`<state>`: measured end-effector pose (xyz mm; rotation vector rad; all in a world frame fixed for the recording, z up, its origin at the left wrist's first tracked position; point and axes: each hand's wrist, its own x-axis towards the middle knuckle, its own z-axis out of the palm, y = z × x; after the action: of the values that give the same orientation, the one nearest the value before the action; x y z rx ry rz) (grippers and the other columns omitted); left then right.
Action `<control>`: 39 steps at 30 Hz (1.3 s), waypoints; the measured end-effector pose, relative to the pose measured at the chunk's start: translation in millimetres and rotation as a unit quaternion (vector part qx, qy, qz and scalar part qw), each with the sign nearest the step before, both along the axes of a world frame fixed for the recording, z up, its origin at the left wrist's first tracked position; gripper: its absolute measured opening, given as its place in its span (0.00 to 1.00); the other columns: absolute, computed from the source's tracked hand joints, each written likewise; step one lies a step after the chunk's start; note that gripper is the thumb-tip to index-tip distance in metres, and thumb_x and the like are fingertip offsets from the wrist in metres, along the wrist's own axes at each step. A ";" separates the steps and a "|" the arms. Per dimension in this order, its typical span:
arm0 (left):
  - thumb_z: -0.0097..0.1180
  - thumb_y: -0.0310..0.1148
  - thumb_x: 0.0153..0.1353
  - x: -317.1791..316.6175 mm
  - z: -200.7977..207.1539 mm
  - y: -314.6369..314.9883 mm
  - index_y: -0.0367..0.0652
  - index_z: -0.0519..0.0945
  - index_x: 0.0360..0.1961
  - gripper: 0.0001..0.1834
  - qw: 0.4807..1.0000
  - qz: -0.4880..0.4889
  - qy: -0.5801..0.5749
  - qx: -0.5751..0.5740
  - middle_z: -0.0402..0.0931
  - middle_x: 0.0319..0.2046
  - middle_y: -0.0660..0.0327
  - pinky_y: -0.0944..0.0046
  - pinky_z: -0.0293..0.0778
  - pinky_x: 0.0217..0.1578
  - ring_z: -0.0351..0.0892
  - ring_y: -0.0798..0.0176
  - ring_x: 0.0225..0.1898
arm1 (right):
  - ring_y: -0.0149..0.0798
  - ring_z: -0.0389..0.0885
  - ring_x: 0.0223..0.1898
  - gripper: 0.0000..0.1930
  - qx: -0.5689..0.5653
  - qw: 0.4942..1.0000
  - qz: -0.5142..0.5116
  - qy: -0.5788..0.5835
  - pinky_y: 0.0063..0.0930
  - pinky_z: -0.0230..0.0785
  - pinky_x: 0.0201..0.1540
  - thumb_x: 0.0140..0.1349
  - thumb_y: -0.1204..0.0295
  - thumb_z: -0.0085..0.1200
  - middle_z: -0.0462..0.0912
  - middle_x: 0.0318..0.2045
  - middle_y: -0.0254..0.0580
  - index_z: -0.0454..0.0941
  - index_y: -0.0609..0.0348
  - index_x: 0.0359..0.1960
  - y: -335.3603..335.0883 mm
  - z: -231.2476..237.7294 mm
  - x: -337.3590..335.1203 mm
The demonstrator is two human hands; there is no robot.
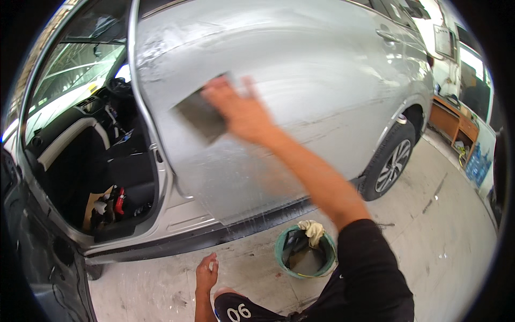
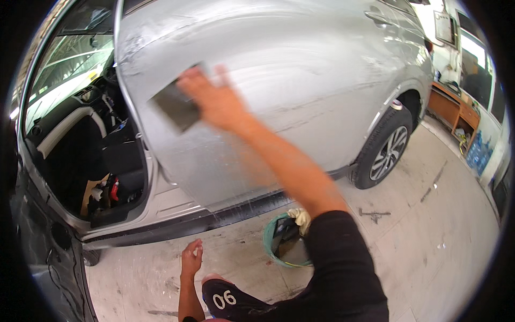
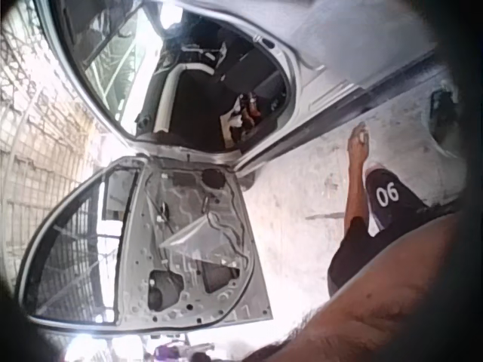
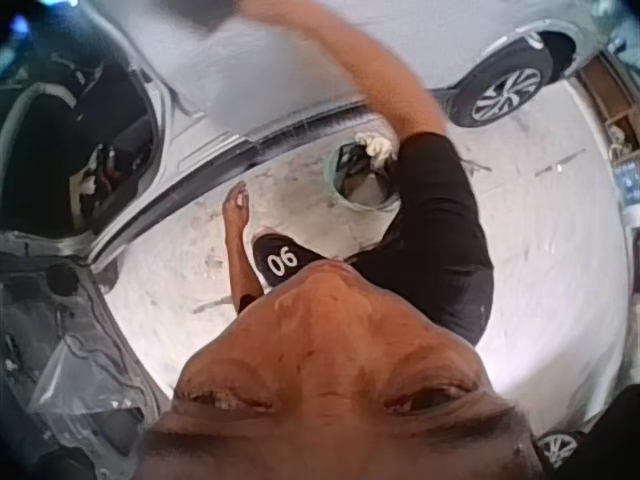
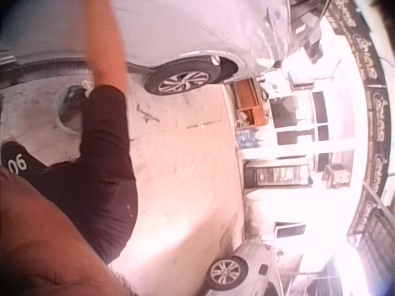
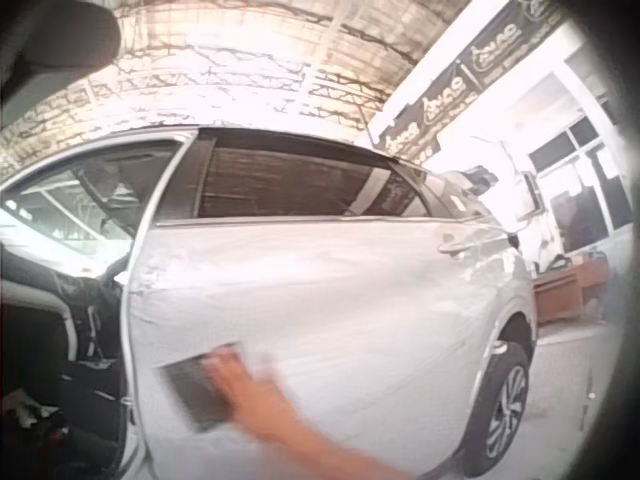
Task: The person sands the exterior of a silver car door using a sanding block, dipping the block into a bucket of water and wiping the surface with their hand to check for smoothness.
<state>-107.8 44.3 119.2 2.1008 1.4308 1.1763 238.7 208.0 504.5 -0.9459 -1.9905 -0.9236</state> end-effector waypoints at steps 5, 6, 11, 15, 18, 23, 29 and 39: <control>0.56 0.28 0.65 -112.0 -110.2 -64.9 0.33 0.80 0.51 0.15 0.972 0.148 -0.098 -0.154 0.85 0.40 0.46 0.59 0.82 0.42 0.87 0.56 0.41 | 0.43 0.39 0.79 0.40 0.090 0.972 -0.123 0.181 0.66 0.28 0.74 0.64 0.76 0.47 0.43 0.78 0.37 0.44 0.51 0.77 2.1 20.0 99.9; 0.55 0.28 0.66 -114.3 -105.1 -67.4 0.34 0.80 0.50 0.14 0.976 0.138 -0.094 -0.139 0.85 0.38 0.46 0.59 0.82 0.41 0.87 0.55 0.39 | 0.42 0.39 0.79 0.39 0.113 0.961 -0.113 0.225 0.66 0.29 0.74 0.62 0.79 0.43 0.44 0.78 0.35 0.46 0.53 0.77 9.7 15.3 82.7; 0.55 0.26 0.65 -40.9 -3.5 8.3 0.35 0.80 0.51 0.14 0.998 0.042 -0.020 0.029 0.84 0.42 0.47 0.56 0.79 0.45 0.85 0.48 0.43 | 0.42 0.42 0.78 0.35 0.117 0.992 -0.018 0.046 0.67 0.30 0.74 0.64 0.76 0.40 0.49 0.77 0.35 0.51 0.51 0.75 16.1 39.9 -79.9; 0.54 0.25 0.64 -31.0 22.9 18.8 0.35 0.80 0.50 0.14 0.997 0.014 0.044 0.058 0.83 0.43 0.48 0.57 0.79 0.44 0.85 0.49 0.43 | 0.38 0.50 0.77 0.35 0.119 0.992 0.028 -0.015 0.67 0.31 0.74 0.63 0.77 0.41 0.57 0.75 0.32 0.56 0.44 0.74 17.1 60.1 -36.3; 0.55 0.25 0.63 -98.0 -29.1 -13.7 0.35 0.80 0.51 0.15 0.992 0.106 -0.059 -0.029 0.84 0.43 0.48 0.57 0.80 0.42 0.85 0.51 0.43 | 0.36 0.47 0.77 0.40 0.094 0.986 -0.113 0.083 0.67 0.33 0.74 0.58 0.82 0.46 0.54 0.76 0.30 0.53 0.43 0.75 -3.1 37.9 68.4; 0.54 0.27 0.68 -141.6 -50.8 -0.5 0.29 0.79 0.49 0.13 0.990 0.121 -0.038 -0.064 0.85 0.41 0.50 0.60 0.80 0.44 0.85 0.57 0.45 | 0.50 0.39 0.78 0.45 0.055 0.991 -0.071 0.101 0.61 0.28 0.75 0.57 0.81 0.52 0.47 0.78 0.38 0.47 0.46 0.77 -1.7 19.1 43.4; 0.55 0.28 0.66 -21.4 46.5 46.3 0.36 0.82 0.48 0.12 0.997 -0.014 -0.004 0.072 0.83 0.45 0.47 0.55 0.77 0.49 0.84 0.46 0.46 | 0.33 0.45 0.78 0.35 0.069 0.990 -0.083 -0.093 0.61 0.32 0.76 0.63 0.78 0.42 0.53 0.76 0.27 0.56 0.47 0.74 -10.2 34.8 -57.8; 0.56 0.25 0.64 -14.7 -52.4 -6.9 0.39 0.81 0.49 0.13 0.992 -0.044 -0.095 -0.073 0.84 0.44 0.51 0.59 0.81 0.43 0.87 0.55 0.41 | 0.35 0.45 0.77 0.36 0.120 0.985 -0.118 -0.035 0.59 0.36 0.76 0.61 0.80 0.41 0.49 0.77 0.27 0.54 0.51 0.74 -9.5 59.8 -43.4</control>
<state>-122.5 37.3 66.8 1.8792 1.2840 1.1653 195.3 198.6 564.3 -1.0358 -1.7978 -1.3118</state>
